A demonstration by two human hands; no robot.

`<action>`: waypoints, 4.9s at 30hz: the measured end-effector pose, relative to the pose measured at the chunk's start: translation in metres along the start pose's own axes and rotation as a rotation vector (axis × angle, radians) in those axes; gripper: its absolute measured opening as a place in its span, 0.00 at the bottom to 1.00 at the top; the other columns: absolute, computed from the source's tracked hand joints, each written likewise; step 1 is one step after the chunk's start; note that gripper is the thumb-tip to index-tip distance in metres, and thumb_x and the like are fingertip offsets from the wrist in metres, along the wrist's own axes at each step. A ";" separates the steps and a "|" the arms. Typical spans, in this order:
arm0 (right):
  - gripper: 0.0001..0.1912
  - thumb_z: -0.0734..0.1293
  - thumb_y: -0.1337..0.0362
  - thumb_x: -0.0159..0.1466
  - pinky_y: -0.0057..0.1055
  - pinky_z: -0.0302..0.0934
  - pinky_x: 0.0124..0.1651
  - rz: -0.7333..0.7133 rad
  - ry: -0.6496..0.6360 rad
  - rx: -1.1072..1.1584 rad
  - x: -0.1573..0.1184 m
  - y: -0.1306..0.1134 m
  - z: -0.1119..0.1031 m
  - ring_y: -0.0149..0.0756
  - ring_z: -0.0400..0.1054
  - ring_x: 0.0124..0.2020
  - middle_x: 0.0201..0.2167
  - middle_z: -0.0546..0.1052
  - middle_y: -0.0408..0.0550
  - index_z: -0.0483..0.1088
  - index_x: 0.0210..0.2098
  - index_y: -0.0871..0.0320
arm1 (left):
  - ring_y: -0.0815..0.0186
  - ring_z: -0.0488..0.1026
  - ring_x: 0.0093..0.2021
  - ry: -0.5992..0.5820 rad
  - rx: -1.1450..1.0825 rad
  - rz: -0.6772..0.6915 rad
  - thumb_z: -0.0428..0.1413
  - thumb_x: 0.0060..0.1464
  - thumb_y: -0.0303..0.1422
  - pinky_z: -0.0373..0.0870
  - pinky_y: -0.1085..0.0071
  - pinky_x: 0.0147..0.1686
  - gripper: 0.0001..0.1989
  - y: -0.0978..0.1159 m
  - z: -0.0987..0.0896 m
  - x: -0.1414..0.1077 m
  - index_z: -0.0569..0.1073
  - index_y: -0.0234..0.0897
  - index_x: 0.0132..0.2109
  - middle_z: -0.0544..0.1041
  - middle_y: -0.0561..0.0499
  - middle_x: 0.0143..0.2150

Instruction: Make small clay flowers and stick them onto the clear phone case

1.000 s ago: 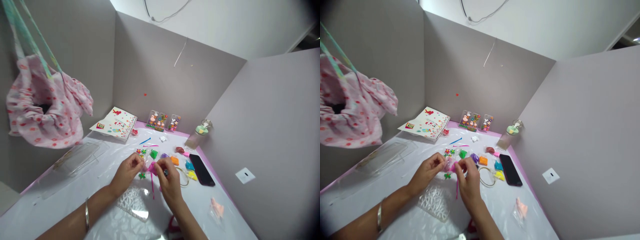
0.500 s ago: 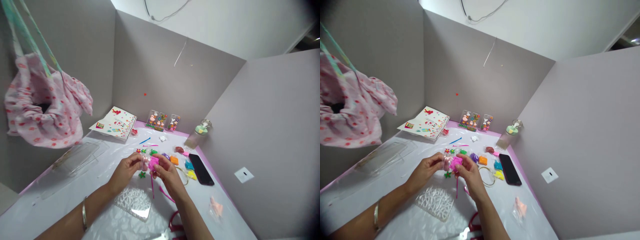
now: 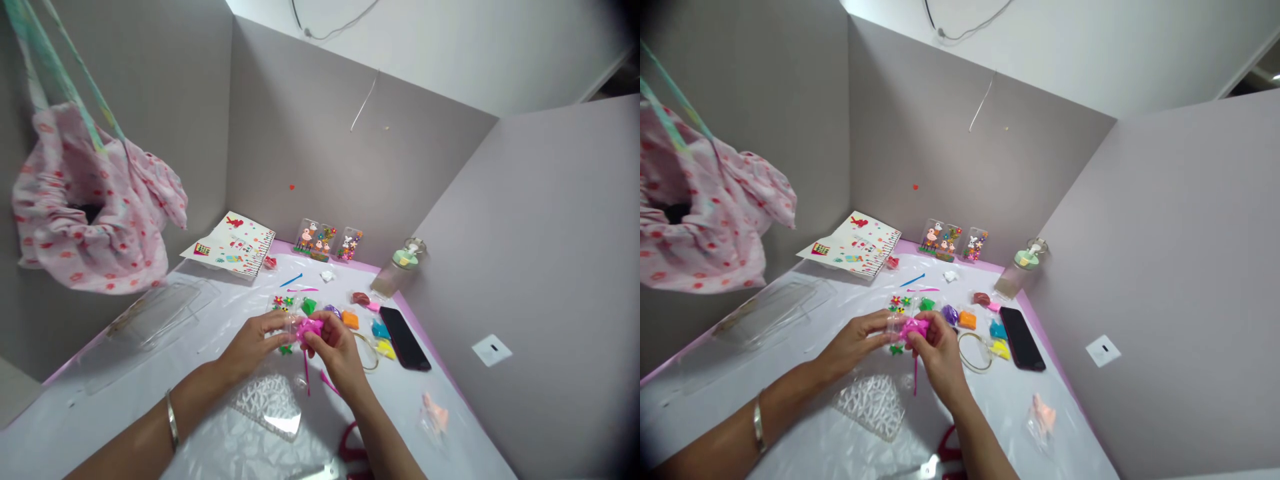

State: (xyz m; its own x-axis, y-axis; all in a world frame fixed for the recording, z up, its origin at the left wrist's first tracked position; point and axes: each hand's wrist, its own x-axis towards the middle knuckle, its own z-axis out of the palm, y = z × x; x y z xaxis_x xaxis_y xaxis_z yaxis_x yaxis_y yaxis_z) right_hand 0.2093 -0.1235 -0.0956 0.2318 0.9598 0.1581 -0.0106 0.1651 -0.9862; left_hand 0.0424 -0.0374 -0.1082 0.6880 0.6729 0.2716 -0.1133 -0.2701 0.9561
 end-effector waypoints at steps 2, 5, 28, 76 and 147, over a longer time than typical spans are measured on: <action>0.14 0.74 0.58 0.58 0.27 0.61 0.26 0.007 0.029 -0.012 0.000 0.003 0.001 0.31 0.68 0.24 0.25 0.73 0.40 0.68 0.38 0.57 | 0.56 0.74 0.54 0.006 0.026 0.026 0.62 0.56 0.32 0.64 0.60 0.58 0.13 -0.002 0.001 -0.001 0.82 0.43 0.49 0.80 0.46 0.52; 0.13 0.73 0.58 0.58 0.26 0.60 0.24 0.018 0.033 -0.020 -0.001 0.005 0.005 0.31 0.67 0.22 0.23 0.72 0.39 0.68 0.36 0.56 | 0.57 0.74 0.53 0.008 0.069 0.086 0.63 0.56 0.32 0.65 0.63 0.57 0.11 -0.006 0.003 -0.002 0.82 0.43 0.47 0.79 0.47 0.51; 0.14 0.75 0.58 0.59 0.24 0.61 0.25 0.013 -0.049 0.033 -0.001 -0.004 0.002 0.29 0.70 0.23 0.24 0.73 0.39 0.69 0.36 0.57 | 0.63 0.73 0.41 0.038 0.069 0.059 0.56 0.61 0.34 0.69 0.68 0.43 0.07 0.000 -0.005 0.000 0.73 0.36 0.35 0.74 0.50 0.39; 0.11 0.72 0.57 0.62 0.27 0.61 0.27 -0.051 0.016 -0.079 0.002 0.005 -0.002 0.30 0.67 0.25 0.26 0.71 0.39 0.69 0.38 0.56 | 0.66 0.68 0.36 -0.038 0.275 0.020 0.53 0.63 0.34 0.65 0.69 0.38 0.07 -0.002 -0.004 0.000 0.74 0.37 0.40 0.68 0.52 0.38; 0.10 0.73 0.58 0.59 0.27 0.54 0.30 -0.010 0.124 -0.101 0.000 0.005 -0.004 0.29 0.61 0.25 0.23 0.72 0.41 0.75 0.29 0.59 | 0.64 0.70 0.35 0.120 0.027 -0.082 0.58 0.58 0.38 0.64 0.69 0.39 0.09 0.003 0.011 -0.005 0.75 0.37 0.35 0.72 0.53 0.32</action>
State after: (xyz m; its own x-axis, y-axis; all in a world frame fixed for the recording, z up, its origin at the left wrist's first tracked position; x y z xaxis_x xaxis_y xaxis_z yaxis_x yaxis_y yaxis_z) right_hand 0.2126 -0.1238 -0.1007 0.3501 0.9218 0.1667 0.0890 0.1444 -0.9855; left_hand 0.0466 -0.0492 -0.1075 0.6036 0.7702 0.2058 -0.0400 -0.2285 0.9727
